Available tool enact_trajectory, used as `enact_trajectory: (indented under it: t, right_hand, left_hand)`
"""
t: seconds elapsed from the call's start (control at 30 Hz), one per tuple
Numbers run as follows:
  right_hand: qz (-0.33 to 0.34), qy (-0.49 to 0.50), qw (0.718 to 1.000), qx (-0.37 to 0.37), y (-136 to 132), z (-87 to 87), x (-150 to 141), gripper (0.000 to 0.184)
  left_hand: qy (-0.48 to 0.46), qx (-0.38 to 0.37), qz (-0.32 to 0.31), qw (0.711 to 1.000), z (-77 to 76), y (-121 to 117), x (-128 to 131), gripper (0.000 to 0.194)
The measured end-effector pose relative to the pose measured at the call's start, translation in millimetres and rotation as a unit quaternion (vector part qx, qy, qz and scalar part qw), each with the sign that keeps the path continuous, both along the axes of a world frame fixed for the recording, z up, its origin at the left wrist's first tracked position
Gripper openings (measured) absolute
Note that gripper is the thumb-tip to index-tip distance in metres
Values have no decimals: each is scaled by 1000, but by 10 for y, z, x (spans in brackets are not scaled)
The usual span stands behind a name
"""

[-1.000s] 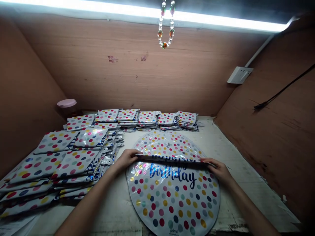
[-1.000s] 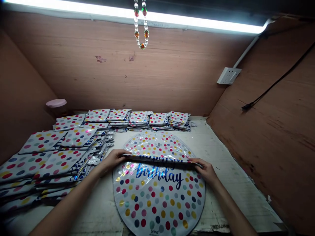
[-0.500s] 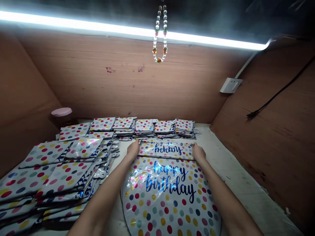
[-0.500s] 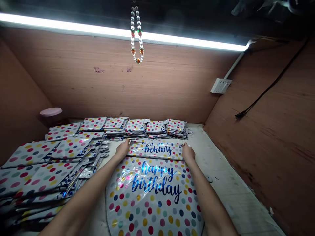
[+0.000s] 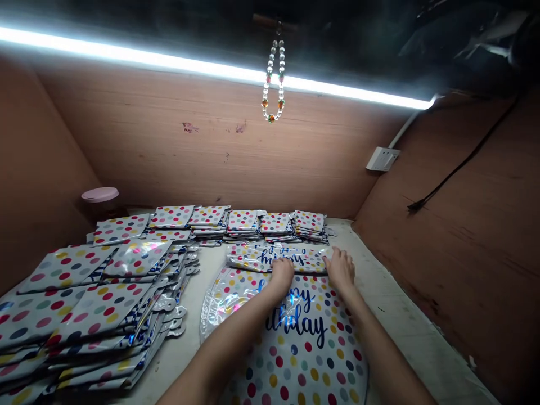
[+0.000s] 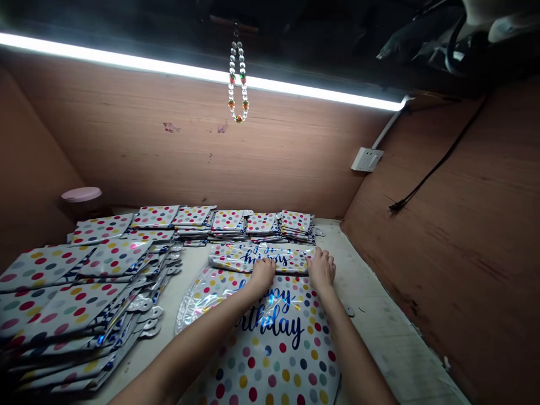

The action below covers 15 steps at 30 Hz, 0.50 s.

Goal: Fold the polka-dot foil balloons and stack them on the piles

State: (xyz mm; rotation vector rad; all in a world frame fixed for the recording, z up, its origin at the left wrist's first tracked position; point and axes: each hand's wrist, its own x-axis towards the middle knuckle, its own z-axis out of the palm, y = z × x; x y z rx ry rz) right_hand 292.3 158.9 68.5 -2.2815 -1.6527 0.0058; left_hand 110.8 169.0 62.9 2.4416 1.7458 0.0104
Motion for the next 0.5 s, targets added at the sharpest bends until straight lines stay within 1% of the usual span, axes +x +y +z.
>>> enact_trajectory:
  t: [0.03,0.07,0.1,0.17,0.2,0.27,0.3,0.33,0.37,0.4,0.43,0.47,0.5]
  right_hand:
    - [14,-6,999,43,-209,-37,-38,39]
    - [44,-4,993,108,-427,-111,-74,35]
    - [88,21,984,153,-641,-219,-105,32]
    - [184,80,966,165,-1000,-506,-140,28]
    - [214,89,958,169,-1127,-659,-144,27]
    - [246,85,950,171,-1266,-921,-133,31]
    - [250,78,950,171,-1287,-1012,-124,36]
    - [251,75,951,166,-1288,-1068,-118,39]
    - [252,76,952,158,-1278,-1089,-117,41]
    - [252,83,953,148,-1268,-1076,-125,42]
    - [250,92,953,141,-1266,-1035,-142,45]
    - [243,104,954,138,-1279,-971,-169,52]
    - [235,119,954,144,-1309,-893,-207,59]
  left_hand:
    - [-5,1,2,1000,58,19,-8,31]
    - [-13,5,2,1000,130,26,-37,30]
    - [-23,14,-2,1000,218,19,-81,30]
    - [-47,44,-11,998,446,-35,-201,26]
    - [-61,65,-17,996,586,-83,-272,24]
    - [-84,105,-33,990,916,-211,-435,23]
    - [-98,128,-39,986,1097,-288,-527,25]
    - [-121,159,-44,979,1281,-368,-626,27]
    - [-154,197,-49,967,1456,-448,-729,29]
    - [-199,240,-60,948,1610,-527,-835,31]
    - [-246,278,-81,925,1729,-604,-940,32]
    - [-288,305,-119,900,1801,-679,-1041,33]
    - [-315,314,-169,880,1816,-754,-1135,33]
